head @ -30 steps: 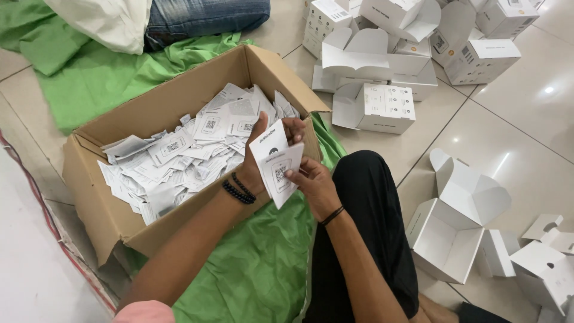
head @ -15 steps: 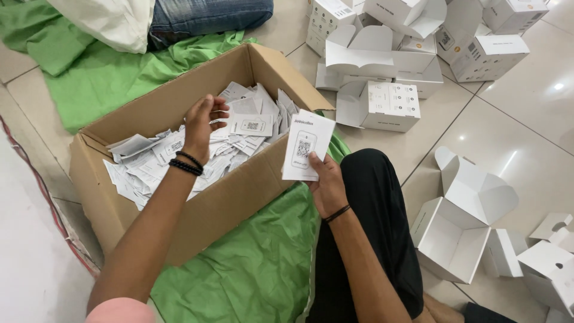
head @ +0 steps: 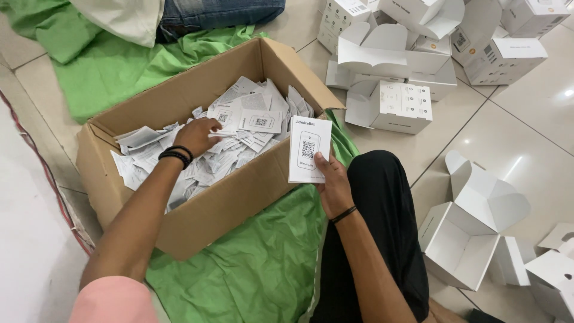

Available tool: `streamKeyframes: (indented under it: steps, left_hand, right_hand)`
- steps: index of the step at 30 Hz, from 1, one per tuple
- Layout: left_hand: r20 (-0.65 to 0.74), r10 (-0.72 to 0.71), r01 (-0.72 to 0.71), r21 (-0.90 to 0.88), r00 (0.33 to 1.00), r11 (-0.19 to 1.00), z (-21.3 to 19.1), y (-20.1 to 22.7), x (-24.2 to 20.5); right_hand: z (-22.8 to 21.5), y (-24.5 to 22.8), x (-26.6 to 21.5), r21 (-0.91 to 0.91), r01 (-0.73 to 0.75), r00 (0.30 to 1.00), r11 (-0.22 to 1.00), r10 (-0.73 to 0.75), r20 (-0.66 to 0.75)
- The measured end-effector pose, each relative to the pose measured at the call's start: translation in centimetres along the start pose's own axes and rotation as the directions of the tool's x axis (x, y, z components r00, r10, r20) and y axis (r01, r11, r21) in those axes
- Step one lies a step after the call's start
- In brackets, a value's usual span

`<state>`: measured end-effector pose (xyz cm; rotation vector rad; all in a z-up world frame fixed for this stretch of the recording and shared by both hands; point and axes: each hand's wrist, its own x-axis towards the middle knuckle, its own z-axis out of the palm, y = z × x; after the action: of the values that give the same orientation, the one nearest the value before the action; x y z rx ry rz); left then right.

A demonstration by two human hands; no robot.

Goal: The person packs instruction leaflets and internal dividers into product boxes.

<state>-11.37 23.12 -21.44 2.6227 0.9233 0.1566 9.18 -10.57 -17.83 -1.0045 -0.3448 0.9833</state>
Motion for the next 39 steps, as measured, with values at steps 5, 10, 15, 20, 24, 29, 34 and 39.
streamKeyframes:
  steps: [5,10,15,20,24,29,34,39]
  left_hand:
    - [0.003,0.179,-0.177,0.175,0.984,0.968,3.1,4.9,2.3]
    - [0.026,0.197,-0.191,0.406,0.98,0.894,6.7,5.4,4.9]
    - [-0.006,0.147,-0.131,0.419,0.989,0.898,6.8,4.0,5.5]
    - [-0.266,0.17,-0.101,0.253,0.949,0.962,-0.2,12.0,3.6]
    - [-0.528,0.278,-0.353,-0.045,0.803,0.935,-4.1,22.0,3.2]
    - [-0.485,0.411,-0.619,-0.424,0.772,0.661,-1.9,38.9,0.8]
    - [-0.034,0.516,-0.319,-0.82,0.856,0.475,7.1,52.2,-3.4]
    - [0.177,0.515,-0.005,-0.943,0.839,0.332,18.8,58.3,-6.5]
  right_hand:
    - [0.2,0.0,-0.3,0.001,0.003,1.0,1.0,-0.003,0.002]
    - [-0.3,0.0,-1.2,0.018,0.046,0.999,0.999,-0.046,-0.003]
    - [-0.9,-0.2,-2.9,0.142,0.073,0.995,0.987,-0.082,0.058]
    - [-3.2,-4.7,-6.6,0.242,0.077,0.987,0.967,-0.107,0.117]
    - [-7.6,-9.2,-9.1,0.101,0.143,0.99,0.985,-0.143,-0.002]
    - [-15.0,-13.4,-12.9,-0.132,0.251,0.905,0.959,-0.281,-0.32]
    - [-22.6,-13.1,-17.7,-0.212,0.311,0.728,0.926,-0.376,-0.574]
    - [-26.9,-11.8,-20.7,-0.237,0.306,0.599,0.922,-0.38,-0.705]
